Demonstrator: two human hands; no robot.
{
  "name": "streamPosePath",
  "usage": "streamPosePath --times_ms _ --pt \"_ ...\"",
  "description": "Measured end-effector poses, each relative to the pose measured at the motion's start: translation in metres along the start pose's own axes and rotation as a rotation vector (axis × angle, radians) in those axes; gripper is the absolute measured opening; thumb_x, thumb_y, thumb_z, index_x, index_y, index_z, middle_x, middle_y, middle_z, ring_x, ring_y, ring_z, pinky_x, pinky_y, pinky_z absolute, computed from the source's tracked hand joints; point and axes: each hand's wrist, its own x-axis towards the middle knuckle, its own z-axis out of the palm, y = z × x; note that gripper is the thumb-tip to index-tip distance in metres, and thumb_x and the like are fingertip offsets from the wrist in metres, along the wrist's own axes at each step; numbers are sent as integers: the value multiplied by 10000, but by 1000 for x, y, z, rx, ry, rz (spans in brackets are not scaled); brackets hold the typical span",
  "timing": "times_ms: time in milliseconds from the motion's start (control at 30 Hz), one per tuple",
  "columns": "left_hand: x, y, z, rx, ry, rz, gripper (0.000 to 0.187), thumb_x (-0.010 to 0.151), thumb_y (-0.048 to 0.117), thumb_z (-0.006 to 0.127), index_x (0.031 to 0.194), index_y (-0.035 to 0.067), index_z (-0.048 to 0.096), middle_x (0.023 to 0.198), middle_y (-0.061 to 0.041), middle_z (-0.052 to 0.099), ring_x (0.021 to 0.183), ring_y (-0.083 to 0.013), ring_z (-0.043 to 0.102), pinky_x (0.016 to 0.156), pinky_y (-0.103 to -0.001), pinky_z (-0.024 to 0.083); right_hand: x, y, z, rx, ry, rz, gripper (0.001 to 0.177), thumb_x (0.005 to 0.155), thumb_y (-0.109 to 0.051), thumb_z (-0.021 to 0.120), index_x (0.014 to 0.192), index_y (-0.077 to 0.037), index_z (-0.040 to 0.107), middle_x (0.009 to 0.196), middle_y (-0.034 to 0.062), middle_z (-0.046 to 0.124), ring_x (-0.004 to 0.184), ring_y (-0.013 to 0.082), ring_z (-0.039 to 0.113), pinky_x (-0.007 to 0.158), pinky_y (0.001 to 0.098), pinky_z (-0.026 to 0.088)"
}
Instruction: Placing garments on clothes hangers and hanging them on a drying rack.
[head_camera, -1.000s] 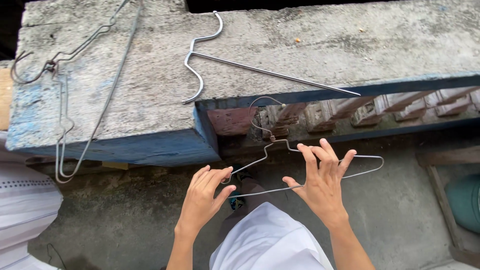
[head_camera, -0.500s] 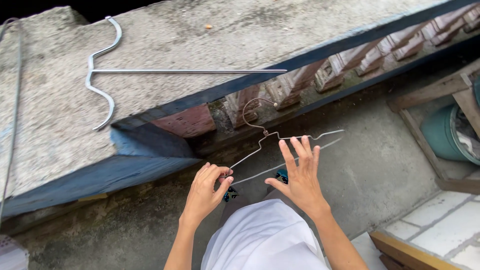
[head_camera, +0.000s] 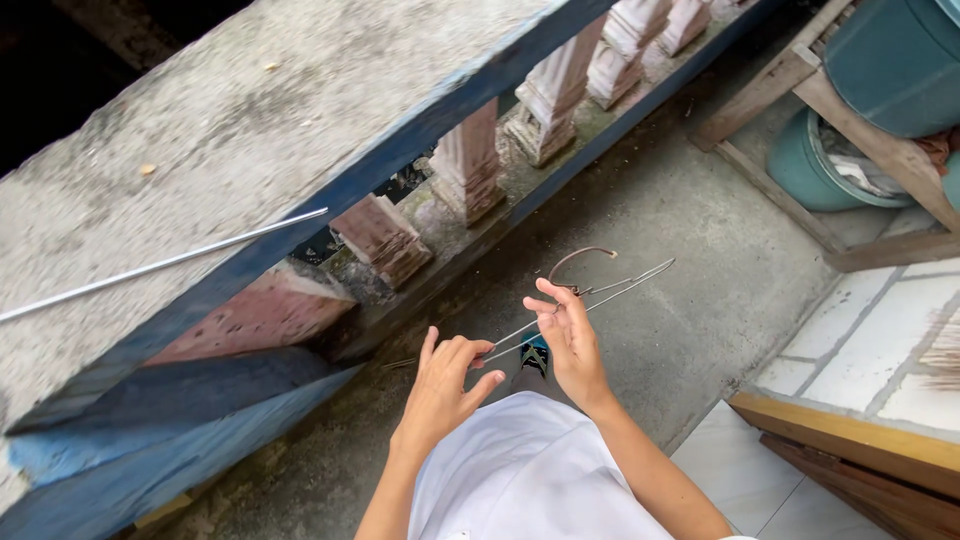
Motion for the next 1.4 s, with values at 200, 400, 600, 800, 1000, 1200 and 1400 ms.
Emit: streamPosePath --times_ms 200,400,600,800,1000,1200,1400 --pt "60 58 32 -51 -174 -27 537 930 499 669 1342 156 687 1196 -7 748 1142 -207 695 1274 -603 147 22 2 -82 63 224 178 254 1049 -178 576 1261 -52 632 1303 69 679 930 130 655 834 280 538" --pt "124 93 74 -1 -234 11 505 944 474 670 1327 145 696 1231 -1 735 1125 -192 703 1286 -567 157 29 20 -171 62 310 169 129 994 -45 692 1119 -34 663 1138 69 737 786 74 553 688 224 488" --pt "177 130 121 48 -268 155 429 964 340 687 1332 122 666 1264 2 697 1010 -199 703 1284 -539 194 21 1 -245 -421 338 151 103 966 -28 660 1031 -75 724 827 -2 712 626 111 616 579 256 505" --pt "210 140 174 138 -278 368 496 954 332 709 1401 143 604 1490 -41 562 1309 -247 584 1246 -569 273 -5 10 -293 -932 187 -65 191 895 6 588 1022 -86 696 1039 -7 757 904 166 701 895 324 469" --pt "239 172 200 249 -530 320 468 1039 366 644 1459 182 547 1676 -127 331 1560 -392 294 1244 -664 210 -33 3 -320 -950 175 -7 179 987 23 530 974 -130 622 993 46 694 846 272 677 799 370 492" --pt "265 176 230 361 -591 449 468 1036 405 640 1449 199 557 1728 -126 259 1610 -427 125 1224 -723 91 -48 -18 -332 -889 348 -23 235 960 27 556 955 -181 665 832 -10 657 775 228 699 796 327 502" --pt "293 181 256 318 -646 509 567 1005 493 654 1517 290 517 1335 8 593 1538 -274 356 1240 -732 43 -65 12 -350 -934 604 -32 241 919 39 616 971 -171 720 974 31 770 958 233 766 855 360 534"
